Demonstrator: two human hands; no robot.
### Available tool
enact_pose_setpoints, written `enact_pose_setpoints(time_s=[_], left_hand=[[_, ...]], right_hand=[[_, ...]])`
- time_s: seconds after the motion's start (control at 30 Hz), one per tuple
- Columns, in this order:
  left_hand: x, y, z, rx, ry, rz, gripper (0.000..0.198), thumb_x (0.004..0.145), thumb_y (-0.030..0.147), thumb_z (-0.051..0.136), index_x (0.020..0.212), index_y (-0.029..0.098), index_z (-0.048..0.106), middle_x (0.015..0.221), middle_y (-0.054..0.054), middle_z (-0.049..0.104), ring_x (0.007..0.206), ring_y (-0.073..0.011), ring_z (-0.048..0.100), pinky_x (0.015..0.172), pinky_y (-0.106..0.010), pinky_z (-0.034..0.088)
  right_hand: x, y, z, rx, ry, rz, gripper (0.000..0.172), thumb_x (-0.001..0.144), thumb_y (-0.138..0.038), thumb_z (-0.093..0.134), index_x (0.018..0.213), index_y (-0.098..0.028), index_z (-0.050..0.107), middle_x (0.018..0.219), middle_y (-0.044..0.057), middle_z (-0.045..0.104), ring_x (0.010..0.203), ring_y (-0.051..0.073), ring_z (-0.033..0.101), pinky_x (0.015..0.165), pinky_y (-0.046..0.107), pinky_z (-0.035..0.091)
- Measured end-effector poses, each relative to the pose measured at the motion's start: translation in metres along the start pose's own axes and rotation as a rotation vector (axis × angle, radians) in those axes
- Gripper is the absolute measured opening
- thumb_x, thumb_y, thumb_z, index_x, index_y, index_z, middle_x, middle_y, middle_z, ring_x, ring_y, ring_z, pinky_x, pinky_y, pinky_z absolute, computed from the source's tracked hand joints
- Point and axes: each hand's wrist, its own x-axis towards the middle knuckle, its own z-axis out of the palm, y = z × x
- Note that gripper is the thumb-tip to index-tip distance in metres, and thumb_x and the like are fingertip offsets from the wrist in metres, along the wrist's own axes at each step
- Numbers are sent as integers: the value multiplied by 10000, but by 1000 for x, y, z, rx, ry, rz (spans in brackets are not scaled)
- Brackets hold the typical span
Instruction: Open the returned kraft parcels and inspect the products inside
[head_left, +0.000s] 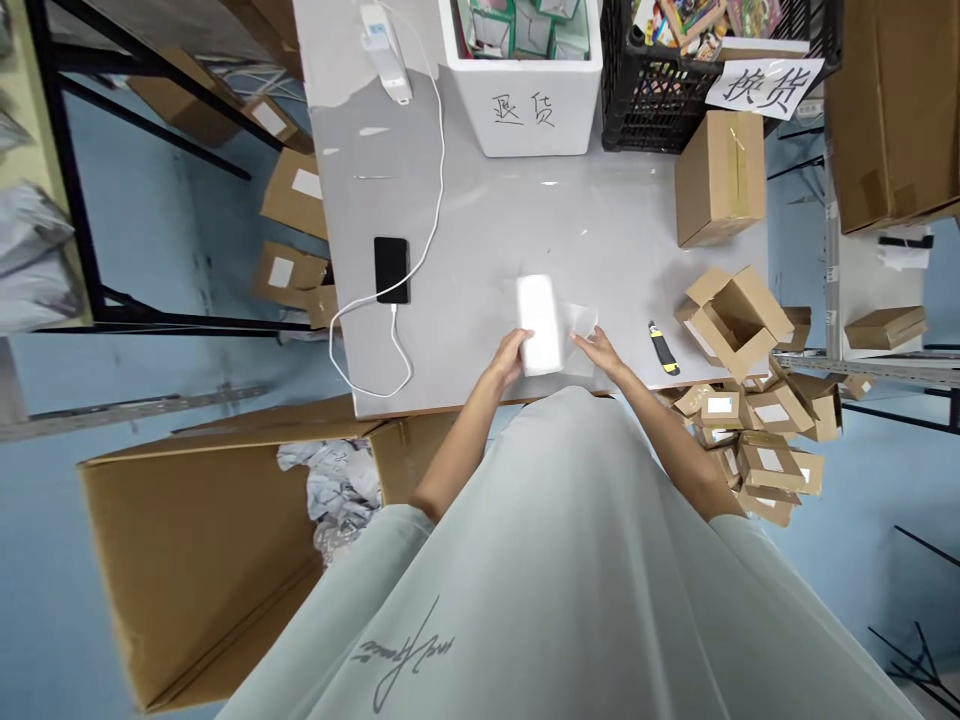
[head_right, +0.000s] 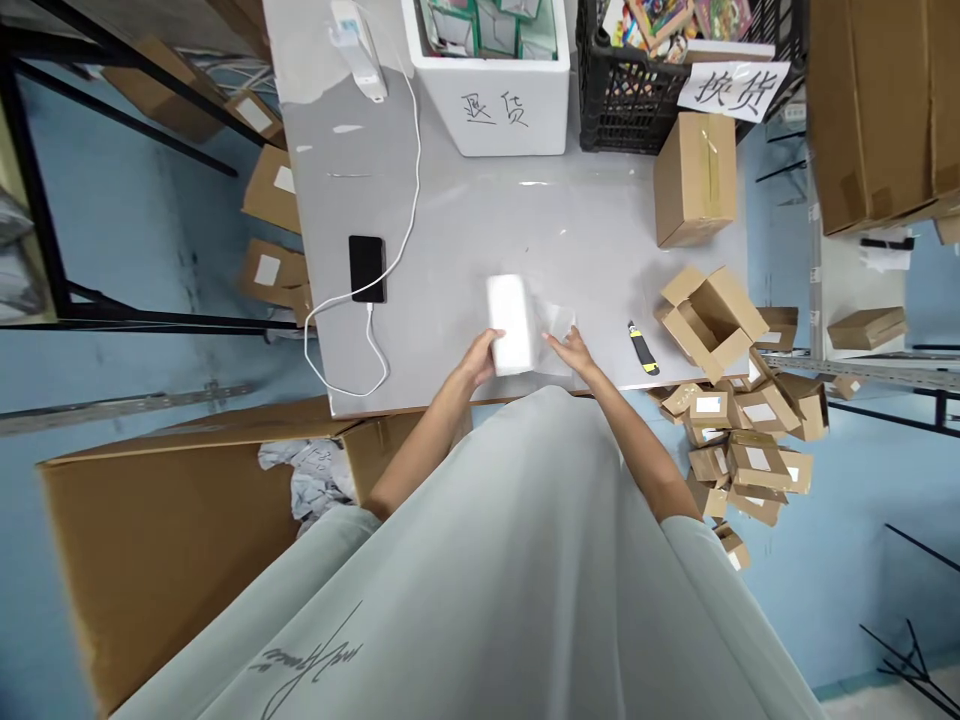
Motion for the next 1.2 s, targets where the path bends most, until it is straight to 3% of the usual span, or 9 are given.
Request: enact_pose_setpoints(time_s=[0.1,0.27,0.4,0.5,0.6,0.77,0.87,1.0,1.2], left_hand=[[-12,5,-3,-125,-111,-50,624,729,542,764,1236,178,755,1237,-168,878,1334,-449,785,1105,-578,686],[-22,3,-4,-244,-123,-106,614,766,574,707,1196,143,780,1088,-170,894,1253,-472,821,1129,-601,668],[-23,-4,3,-277,-92,-93,651,768,628,692,1200,149,784,1028,-144,887,1195,-462,840,1100,-595,674],[-20,-8,10,-211,-75,-83,669,773,624,732,1250,158,789,1003,-134,881,1149,-465,846,1054,-614,679],[-15,-11,21,-121,-55,-60,665,796,581,754,1292,138,776,1042,-146,882,1131,-437,842,1046,-575,676],[-11,-20,44,81,209,159,524,934,478,747,1399,237,714,1379,-94,851,1347,-293,764,1185,-430,601],[-9,-26,56,214,225,180,492,964,573,816,1290,213,738,1451,-151,819,1395,-339,740,1199,-450,588],[0,-37,66,301,212,72,648,796,505,1010,1279,178,726,1422,-210,817,1319,-385,778,1126,-472,628],[25,-50,60,415,289,118,687,883,268,872,1531,163,669,1513,-199,776,1340,-331,785,1196,-481,618]], right_hand=[[0,-10,11,202,-125,165,1110,1032,-866,601,1838,-136,376,1770,253,584,1561,339,671,1284,515,571],[-3,-37,24,452,-330,49,963,993,-979,543,1539,-210,739,1390,161,848,1370,365,767,1171,531,653],[0,-44,29,577,-357,-13,732,960,-888,693,1339,-273,808,1244,86,891,1318,370,785,1167,550,656],[7,-39,27,630,-312,23,584,889,-773,848,1145,-250,808,1117,82,899,1247,361,813,1107,516,685],[13,-29,20,675,-178,31,510,827,-686,946,1009,-245,765,975,59,889,1163,340,836,1034,472,700],[16,-12,1,657,22,38,478,805,-648,955,917,-238,737,848,29,845,1003,287,828,906,387,669],[16,-4,-6,595,70,75,445,809,-621,929,880,-232,725,770,3,789,890,244,784,821,343,621],[17,2,-14,568,60,53,426,809,-606,903,866,-233,706,738,-23,741,812,201,714,762,304,578],[16,5,-35,487,126,63,445,848,-633,860,834,-246,641,732,-30,695,820,202,704,762,304,566]])
